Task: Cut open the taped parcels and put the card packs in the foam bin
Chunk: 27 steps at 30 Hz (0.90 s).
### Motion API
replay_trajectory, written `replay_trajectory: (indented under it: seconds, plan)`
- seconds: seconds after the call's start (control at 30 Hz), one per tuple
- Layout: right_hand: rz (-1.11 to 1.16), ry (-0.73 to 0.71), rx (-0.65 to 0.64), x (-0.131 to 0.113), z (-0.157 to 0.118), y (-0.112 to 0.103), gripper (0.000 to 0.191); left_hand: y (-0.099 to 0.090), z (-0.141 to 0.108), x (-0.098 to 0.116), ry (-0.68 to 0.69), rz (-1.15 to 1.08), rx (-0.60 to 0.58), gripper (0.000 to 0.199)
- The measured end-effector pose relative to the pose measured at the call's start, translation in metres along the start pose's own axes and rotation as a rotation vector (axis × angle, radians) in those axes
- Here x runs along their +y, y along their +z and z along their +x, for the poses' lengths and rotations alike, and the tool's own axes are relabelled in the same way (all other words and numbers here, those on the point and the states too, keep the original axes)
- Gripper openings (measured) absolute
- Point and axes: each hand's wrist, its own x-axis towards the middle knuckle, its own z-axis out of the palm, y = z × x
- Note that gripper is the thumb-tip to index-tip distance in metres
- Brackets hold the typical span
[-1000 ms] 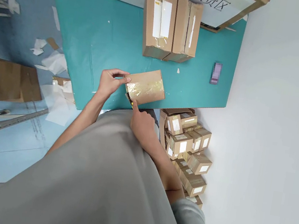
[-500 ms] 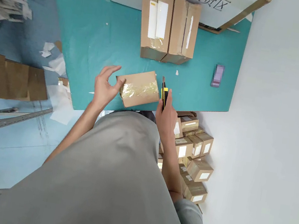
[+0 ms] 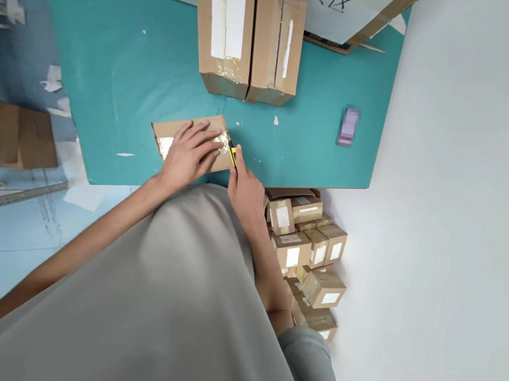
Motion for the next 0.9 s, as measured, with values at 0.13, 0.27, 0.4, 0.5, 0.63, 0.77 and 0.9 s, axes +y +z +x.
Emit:
replay_trajectory:
  seconds: [0.13,0.27,0.4,0.5,0.63,0.77,0.9]
  plan:
    - [-0.074,0.036,-0.076,-0.004,0.005,-0.005,0.065,0.003,-0.001,0.0,0.003,-0.016,0.017,0.032]
    - [-0.163,0.1,-0.104,-0.02,0.005,-0.006,0.066,0.005,-0.003,-0.001,0.002,-0.04,0.019,0.032]
    - [-0.263,0.19,-0.134,-0.039,0.005,-0.003,0.071,0.005,-0.004,-0.002,0.011,-0.043,0.015,0.034]
    - [-0.311,0.232,-0.169,-0.045,0.003,-0.001,0.073,0.006,-0.005,-0.003,0.015,-0.043,0.015,0.034]
    - [-0.349,0.303,-0.282,-0.046,-0.014,-0.002,0.075,0.007,-0.004,-0.003,0.042,-0.026,0.003,0.035]
    - [-0.298,0.32,-0.277,-0.052,-0.044,-0.015,0.069,0.005,-0.004,-0.004,0.083,-0.027,-0.045,0.039]
    - [-0.092,0.311,-0.002,-0.035,-0.054,-0.025,0.061,-0.009,-0.017,-0.014,0.091,-0.009,-0.042,0.049]
